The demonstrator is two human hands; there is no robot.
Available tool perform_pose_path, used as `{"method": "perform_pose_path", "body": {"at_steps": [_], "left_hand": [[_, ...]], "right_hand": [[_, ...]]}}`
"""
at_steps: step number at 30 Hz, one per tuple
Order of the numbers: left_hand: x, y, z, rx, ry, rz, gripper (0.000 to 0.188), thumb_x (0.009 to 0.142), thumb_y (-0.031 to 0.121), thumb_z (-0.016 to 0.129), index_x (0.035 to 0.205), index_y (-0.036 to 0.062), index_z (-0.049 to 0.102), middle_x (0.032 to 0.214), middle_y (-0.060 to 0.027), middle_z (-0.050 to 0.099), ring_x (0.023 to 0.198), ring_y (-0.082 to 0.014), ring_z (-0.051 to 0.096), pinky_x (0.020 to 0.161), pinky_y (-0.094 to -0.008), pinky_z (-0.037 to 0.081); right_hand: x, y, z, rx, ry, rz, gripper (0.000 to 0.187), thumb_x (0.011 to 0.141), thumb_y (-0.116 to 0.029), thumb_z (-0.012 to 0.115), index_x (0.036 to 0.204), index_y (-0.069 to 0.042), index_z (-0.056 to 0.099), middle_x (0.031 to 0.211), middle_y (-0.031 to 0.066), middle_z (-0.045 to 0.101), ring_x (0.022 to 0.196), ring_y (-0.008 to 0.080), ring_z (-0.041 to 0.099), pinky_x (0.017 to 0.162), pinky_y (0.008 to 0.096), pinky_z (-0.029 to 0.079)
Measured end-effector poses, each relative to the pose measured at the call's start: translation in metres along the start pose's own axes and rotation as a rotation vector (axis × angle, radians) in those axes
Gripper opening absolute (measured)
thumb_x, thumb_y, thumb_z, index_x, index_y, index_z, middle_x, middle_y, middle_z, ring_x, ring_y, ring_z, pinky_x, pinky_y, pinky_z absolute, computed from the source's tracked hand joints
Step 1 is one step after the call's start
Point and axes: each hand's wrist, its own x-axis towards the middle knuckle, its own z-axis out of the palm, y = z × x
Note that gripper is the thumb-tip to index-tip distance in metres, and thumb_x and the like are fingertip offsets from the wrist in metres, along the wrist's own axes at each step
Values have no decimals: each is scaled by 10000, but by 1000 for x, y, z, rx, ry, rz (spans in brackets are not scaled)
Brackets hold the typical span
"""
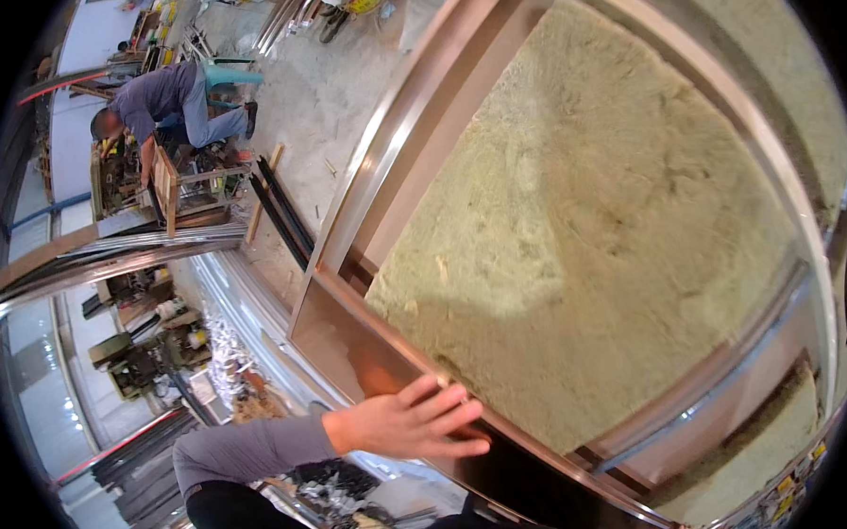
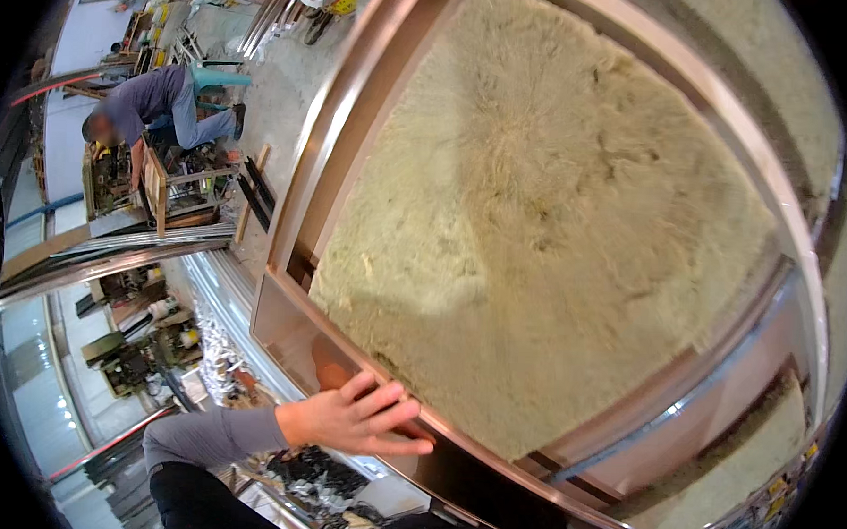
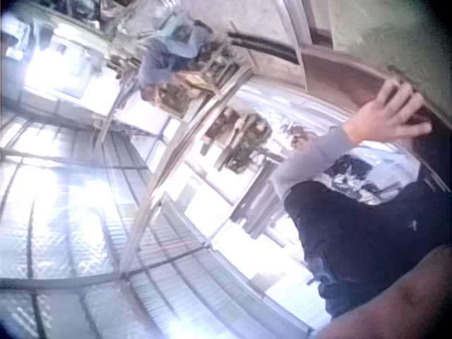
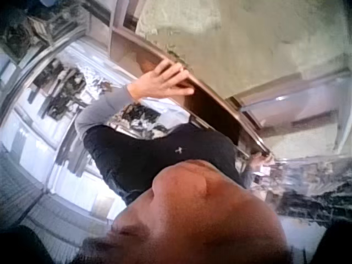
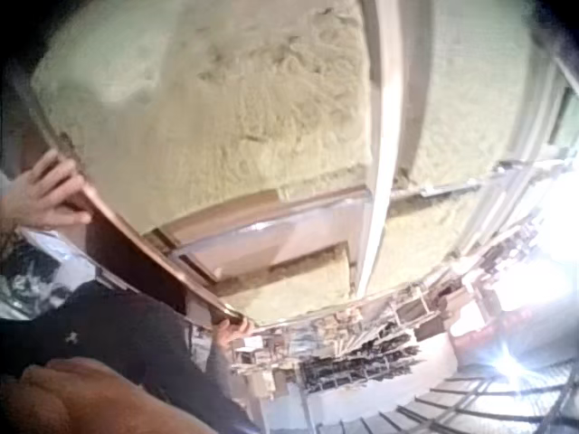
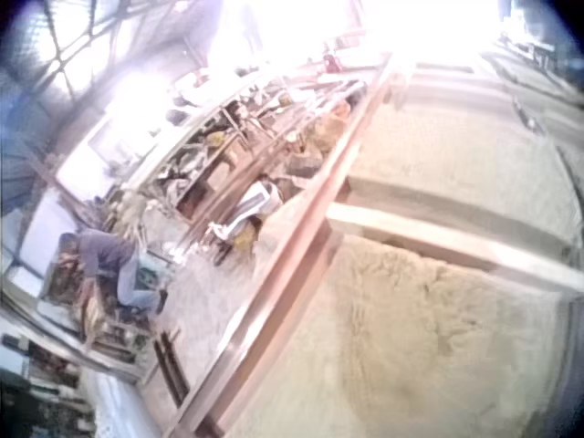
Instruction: The person applies sealant to a wooden frame, places a brown trim piece, and then positions a large white panel onto the frame. They use a nail gun to secure the panel and apply additional sealant along the edges.
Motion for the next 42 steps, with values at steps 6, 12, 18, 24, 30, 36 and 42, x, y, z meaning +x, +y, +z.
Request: {"method": "perform_pose_path", "body": {"at_steps": [6, 12, 18, 24, 30, 36, 42], "left_hand": [[3, 6, -1, 46, -69, -10, 617, 1056, 329, 608, 1635, 304, 398, 1581, -24, 485, 1354, -234, 516, 1177, -446, 357], [7, -5, -7, 70, -68, 39, 558, 1061, 295, 574, 1604, 265, 449, 1517, 4, 525, 1308, -200, 537, 1146, -411, 371], [3, -12, -4, 81, -22, 92, 538, 1078, 293, 577, 1606, 331, 482, 1530, -32, 539, 1288, -265, 564, 1123, -483, 420], [4, 17, -23, -11, -193, 29, 675, 839, 442, 828, 1426, 173, 632, 1538, -314, 460, 1448, -515, 421, 1184, -697, 342], [11, 52, -47, 93, -249, 46, 1147, 598, 541, 934, 1596, 255, 445, 1661, -363, 239, 1519, -625, 224, 1237, -770, 201], [19, 117, -63, 185, -282, -44, 1140, 708, 642, 896, 1611, 131, 424, 1671, -345, 275, 1538, -593, 232, 1238, -756, 165], [87, 270, 1, 161, 98, 2, 711, 1034, 586, 567, 1565, 115, 519, 1598, -276, 440, 1513, -498, 361, 1238, -666, 241]], "right_hand": [[-12, 44, 0, 139, -181, -38, 626, 1063, -501, 566, 1420, 13, 574, 1416, 275, 521, 1293, 454, 506, 1103, 592, 412], [-10, 65, -5, 240, -246, -82, 647, 1075, -483, 547, 1489, 14, 516, 1507, 266, 455, 1376, 444, 460, 1169, 564, 362], [-69, 67, 41, 247, -37, 3, 682, 1087, -464, 525, 1567, 14, 451, 1609, 261, 381, 1458, 436, 413, 1238, 535, 310], [-13, 14, 18, 26, 31, 24, 689, 887, -492, 690, 1409, -64, 556, 1426, 252, 497, 1349, 489, 449, 1157, 619, 305], [-21, -6, -17, 139, 201, 75, 609, 847, -479, 785, 1332, -136, 653, 1301, 153, 560, 1304, 386, 515, 1075, 559, 345], [-51, -3, -15, 210, 372, 105, 593, 901, -430, 784, 1393, -127, 650, 1358, 126, 591, 1365, 318, 527, 1120, 534, 371], [-150, 3, -30, 387, 617, 105, 450, 927, -304, 796, 1298, -86, 665, 1409, 139, 591, 1376, 357, 531, 1143, 526, 405]]}}
